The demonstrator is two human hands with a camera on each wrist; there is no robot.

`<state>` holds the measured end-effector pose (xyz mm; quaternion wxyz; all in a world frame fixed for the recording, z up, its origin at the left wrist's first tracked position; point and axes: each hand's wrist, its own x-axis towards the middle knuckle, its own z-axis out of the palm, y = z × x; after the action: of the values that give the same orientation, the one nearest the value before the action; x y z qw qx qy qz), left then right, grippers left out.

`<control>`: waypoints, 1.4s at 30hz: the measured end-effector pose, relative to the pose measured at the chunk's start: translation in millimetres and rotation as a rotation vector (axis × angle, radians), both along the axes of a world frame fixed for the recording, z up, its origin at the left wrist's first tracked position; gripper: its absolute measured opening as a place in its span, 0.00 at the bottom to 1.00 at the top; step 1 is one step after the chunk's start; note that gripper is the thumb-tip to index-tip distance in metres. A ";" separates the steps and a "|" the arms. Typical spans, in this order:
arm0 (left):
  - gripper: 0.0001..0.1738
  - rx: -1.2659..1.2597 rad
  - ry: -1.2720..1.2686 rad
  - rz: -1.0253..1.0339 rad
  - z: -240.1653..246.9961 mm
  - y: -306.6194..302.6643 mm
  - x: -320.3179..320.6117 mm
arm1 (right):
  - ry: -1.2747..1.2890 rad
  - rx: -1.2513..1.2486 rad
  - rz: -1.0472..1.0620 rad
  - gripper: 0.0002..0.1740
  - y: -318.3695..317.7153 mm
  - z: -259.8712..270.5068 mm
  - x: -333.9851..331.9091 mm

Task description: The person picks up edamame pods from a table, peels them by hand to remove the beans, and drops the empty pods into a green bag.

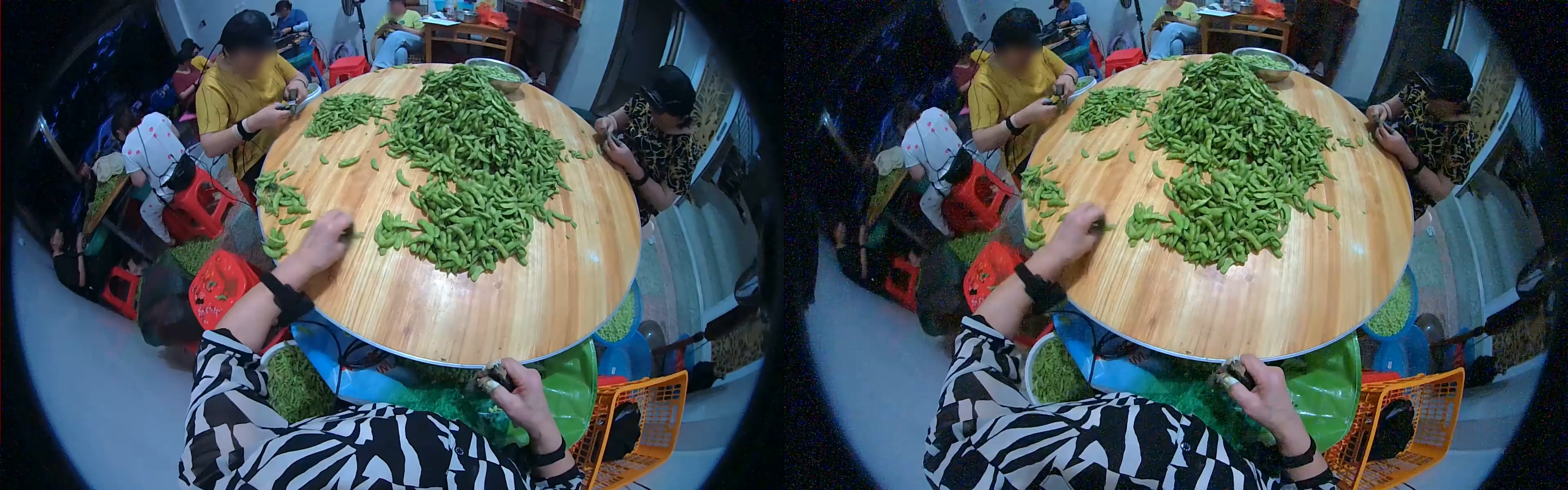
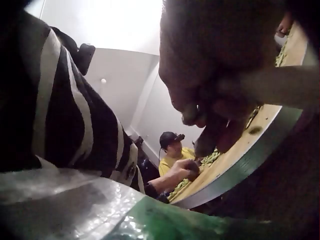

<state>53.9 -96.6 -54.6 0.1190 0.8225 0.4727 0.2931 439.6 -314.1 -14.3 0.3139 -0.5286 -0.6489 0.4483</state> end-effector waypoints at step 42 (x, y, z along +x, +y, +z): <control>0.18 -0.887 -1.040 -0.440 34.0 -125.3 203.3 | 0.974 -0.308 -0.165 0.25 10.9 1.0 -19.3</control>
<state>257.2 -221.9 -20.7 0.7081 0.5267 0.2527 0.3966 420.3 -303.2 -13.3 0.5325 -0.3479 -0.3100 0.7066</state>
